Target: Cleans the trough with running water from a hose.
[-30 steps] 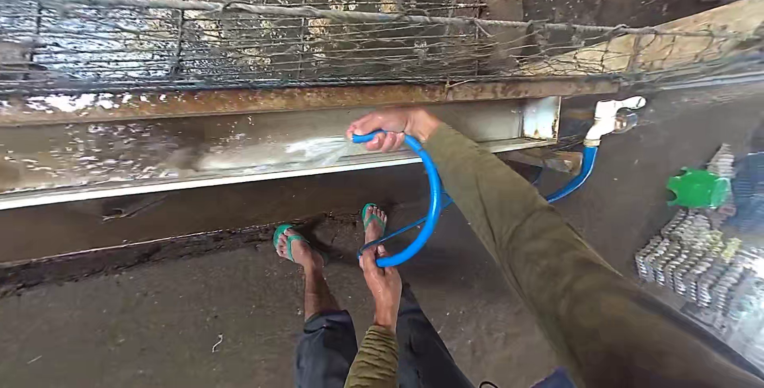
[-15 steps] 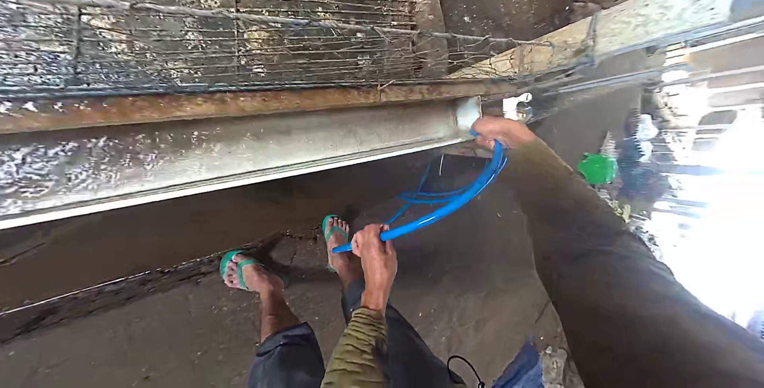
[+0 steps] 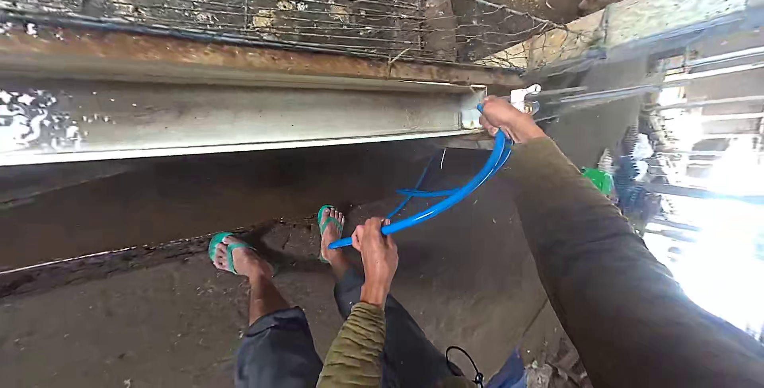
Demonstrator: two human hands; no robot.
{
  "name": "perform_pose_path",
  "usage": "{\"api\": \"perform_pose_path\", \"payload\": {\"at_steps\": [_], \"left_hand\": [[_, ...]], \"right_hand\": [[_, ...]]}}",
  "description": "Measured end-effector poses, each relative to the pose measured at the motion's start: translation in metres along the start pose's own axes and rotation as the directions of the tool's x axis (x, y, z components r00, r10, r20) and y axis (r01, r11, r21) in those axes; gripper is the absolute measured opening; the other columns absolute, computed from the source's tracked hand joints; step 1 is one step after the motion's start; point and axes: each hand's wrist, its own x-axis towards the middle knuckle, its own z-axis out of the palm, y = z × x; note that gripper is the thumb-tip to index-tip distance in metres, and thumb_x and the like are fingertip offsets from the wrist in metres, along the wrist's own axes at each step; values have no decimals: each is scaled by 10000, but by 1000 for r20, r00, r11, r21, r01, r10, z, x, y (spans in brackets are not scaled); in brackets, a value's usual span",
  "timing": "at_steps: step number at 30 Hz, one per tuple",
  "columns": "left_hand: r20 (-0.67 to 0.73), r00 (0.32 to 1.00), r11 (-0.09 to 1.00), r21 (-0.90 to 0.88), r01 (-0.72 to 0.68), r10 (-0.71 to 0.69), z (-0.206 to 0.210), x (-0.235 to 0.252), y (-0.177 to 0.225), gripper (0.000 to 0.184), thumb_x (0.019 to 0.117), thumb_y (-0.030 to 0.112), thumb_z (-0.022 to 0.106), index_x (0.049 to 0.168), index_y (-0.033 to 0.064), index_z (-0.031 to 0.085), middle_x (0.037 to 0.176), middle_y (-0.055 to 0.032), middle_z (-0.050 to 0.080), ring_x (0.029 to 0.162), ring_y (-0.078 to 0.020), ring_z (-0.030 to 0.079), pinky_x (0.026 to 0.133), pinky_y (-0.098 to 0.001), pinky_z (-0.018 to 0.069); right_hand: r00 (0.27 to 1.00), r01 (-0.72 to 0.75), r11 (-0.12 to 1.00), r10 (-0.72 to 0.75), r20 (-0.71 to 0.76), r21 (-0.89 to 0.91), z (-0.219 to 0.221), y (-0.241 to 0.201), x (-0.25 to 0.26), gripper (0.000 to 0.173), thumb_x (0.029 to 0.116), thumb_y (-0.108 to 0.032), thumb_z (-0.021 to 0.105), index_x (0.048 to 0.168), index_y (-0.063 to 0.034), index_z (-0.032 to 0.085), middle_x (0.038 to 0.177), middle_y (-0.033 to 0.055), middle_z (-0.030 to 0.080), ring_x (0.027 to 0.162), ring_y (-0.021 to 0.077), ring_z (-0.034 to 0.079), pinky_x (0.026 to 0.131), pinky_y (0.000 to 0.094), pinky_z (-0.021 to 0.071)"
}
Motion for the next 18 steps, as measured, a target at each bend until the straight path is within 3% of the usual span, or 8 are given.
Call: {"api": "perform_pose_path", "payload": {"at_steps": [7,16,18], "left_hand": [[-164,986,998,-60,5,-14,-12,-5,-26,151,934,31,566,991,-52,679,941,-199,668,958,-386,621,993,-604,377],[-325,929,982,-124,144,-178,-24,-20,-57,213,996,101,519,1001,-52,667,921,-183,646,949,-339,604,959,-528,415],[-353,911,974,-145,172,-213,-26,-22,-63,222,989,121,515,981,-45,662,932,-182,635,957,-342,596,953,-537,418]], "right_hand": [[985,86,994,-95,146,70,38,-34,-19,265,1149,-254,287,1329,-116,425,646,-40,354,431,44,299,402,198,290],[907,262,965,-256,335,28,103,-104,-36,289,1153,-324,277,1235,-120,465,619,-45,364,412,41,301,383,191,296],[890,292,956,-279,361,19,119,-120,-42,314,1152,-332,283,1306,-133,469,620,-44,386,415,42,310,387,196,301]]}}
